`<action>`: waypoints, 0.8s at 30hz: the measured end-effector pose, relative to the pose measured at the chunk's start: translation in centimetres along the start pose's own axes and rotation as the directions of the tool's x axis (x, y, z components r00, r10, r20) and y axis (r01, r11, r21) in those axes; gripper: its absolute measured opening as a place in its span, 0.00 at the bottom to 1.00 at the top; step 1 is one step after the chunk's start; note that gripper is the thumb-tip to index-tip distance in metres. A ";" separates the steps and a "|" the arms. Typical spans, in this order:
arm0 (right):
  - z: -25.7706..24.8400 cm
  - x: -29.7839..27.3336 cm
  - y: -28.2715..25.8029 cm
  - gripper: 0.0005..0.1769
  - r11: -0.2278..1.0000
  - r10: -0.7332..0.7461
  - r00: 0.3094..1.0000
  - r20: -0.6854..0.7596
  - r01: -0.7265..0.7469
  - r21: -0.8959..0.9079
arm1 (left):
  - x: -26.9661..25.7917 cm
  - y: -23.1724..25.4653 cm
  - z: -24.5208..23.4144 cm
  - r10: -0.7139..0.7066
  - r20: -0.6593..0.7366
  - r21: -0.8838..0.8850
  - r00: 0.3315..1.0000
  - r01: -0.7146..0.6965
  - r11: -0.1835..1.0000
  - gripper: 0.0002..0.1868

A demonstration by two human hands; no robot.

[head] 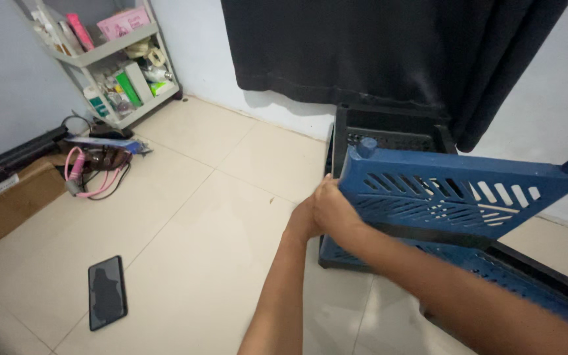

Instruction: The person assembles a stack of plastic crates by inserting blue side panels into black base frames. They handle each crate individually, fitting the panels into place, then lift and stack the completed crates on top of one another.

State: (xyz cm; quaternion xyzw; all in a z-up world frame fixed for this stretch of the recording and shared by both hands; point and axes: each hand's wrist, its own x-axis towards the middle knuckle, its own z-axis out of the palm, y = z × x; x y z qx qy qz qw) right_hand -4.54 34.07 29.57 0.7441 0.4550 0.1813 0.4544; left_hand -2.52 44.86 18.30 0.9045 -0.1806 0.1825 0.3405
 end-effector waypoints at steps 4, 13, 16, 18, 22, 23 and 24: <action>2.5 4.0 -2.2 0.36 0.976 0.171 0.969 0.179 -0.192 0.104 | -0.3 1.6 -1.9 0.018 -0.017 0.127 1.000 -0.016 0.992 0.45; 4.3 3.3 0.0 0.17 0.961 -0.216 0.957 0.193 0.174 0.213 | -0.5 6.0 -5.1 -0.190 -0.056 -0.091 0.980 0.185 0.978 0.58; 4.2 3.3 0.4 0.16 0.961 -0.155 0.982 0.106 0.126 0.245 | -0.9 5.6 -4.7 -0.286 -0.052 -0.235 0.957 0.266 0.935 0.58; 4.0 3.3 0.8 0.18 0.936 -0.171 0.979 0.115 0.125 0.329 | -1.0 4.9 -4.1 -0.179 -0.076 -0.159 0.981 0.165 0.973 0.45; 3.1 3.2 1.6 0.21 0.902 -0.224 0.965 0.133 0.154 0.404 | -1.1 4.0 -2.9 -0.386 0.056 0.032 0.921 0.385 0.922 0.30; 3.0 3.1 1.7 0.24 0.908 -0.226 0.962 0.153 0.151 0.392 | -1.2 4.0 -2.7 -0.371 0.039 0.060 0.928 0.368 0.928 0.31; 3.0 3.0 1.8 0.26 0.914 -0.227 0.958 0.173 0.148 0.379 | -1.2 4.1 -2.6 -0.355 0.023 0.089 0.935 0.351 0.932 0.31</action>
